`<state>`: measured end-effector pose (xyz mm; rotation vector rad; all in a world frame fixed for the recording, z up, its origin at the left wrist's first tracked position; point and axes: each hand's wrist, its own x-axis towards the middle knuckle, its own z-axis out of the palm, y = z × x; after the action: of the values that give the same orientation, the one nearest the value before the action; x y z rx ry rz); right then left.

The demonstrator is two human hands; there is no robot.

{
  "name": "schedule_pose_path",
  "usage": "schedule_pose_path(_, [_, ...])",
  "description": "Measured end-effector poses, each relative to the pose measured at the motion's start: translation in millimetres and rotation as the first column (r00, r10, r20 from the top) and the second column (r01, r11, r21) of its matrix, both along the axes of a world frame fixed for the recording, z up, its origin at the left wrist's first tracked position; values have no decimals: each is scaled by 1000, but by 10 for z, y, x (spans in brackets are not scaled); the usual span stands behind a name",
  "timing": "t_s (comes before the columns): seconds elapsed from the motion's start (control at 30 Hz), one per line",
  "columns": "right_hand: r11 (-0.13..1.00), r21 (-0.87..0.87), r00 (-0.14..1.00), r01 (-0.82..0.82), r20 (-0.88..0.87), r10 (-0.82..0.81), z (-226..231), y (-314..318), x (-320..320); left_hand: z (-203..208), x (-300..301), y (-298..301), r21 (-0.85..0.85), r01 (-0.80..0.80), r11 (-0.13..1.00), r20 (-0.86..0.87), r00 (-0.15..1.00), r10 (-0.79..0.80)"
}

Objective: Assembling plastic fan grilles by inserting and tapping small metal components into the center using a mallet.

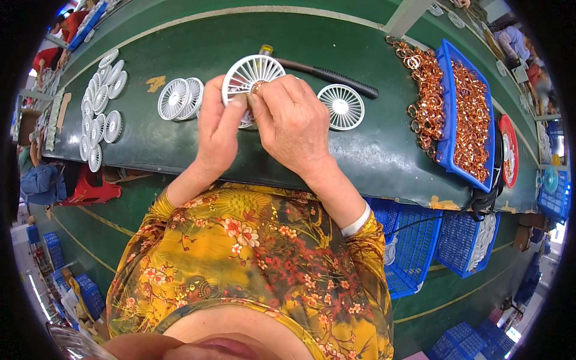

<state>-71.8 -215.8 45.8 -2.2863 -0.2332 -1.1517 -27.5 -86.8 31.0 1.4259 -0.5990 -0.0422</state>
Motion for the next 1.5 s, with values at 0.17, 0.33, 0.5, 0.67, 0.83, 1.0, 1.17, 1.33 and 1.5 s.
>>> schedule_pose_path(0.17, [999,-7,993,35,-117,-36,-72,34,-12,-82,33,40,191,-89,977,225,973,45])
schedule_pose_path(0.33, [984,77,986,161,27,-164,-119,20,-49,-113,73,45,3,144,990,-12,989,-144])
schedule_pose_path(0.5, [974,-159,983,-161,-109,145,-45,-264,-168,-10,138,203,-272,450,851,-415,743,-526])
schedule_pose_path(0.67, [858,154,835,-491,-197,513,-88,-269,-218,-94,71,308,-134,432,892,-394,803,-448])
schedule_pose_path(0.83, [896,225,834,-383,-333,440,-85,-441,-123,-183,215,519,247,88,965,132,983,-124])
schedule_pose_path(1.0, [966,-150,857,211,-448,-257,-376,-1066,282,-196,726,977,74,-699,711,513,639,574])
schedule_pose_path(1.17, [945,-278,642,172,-696,-322,-361,-1239,401,-453,953,1629,487,-719,495,433,691,578])
schedule_pose_path(1.33, [936,-308,674,173,-655,-340,-402,-1260,358,-704,1021,1799,706,-672,222,582,730,358])
schedule_pose_path(1.5, [876,-353,740,329,-480,-471,-102,-1085,85,-611,986,1580,573,-691,441,602,720,345])
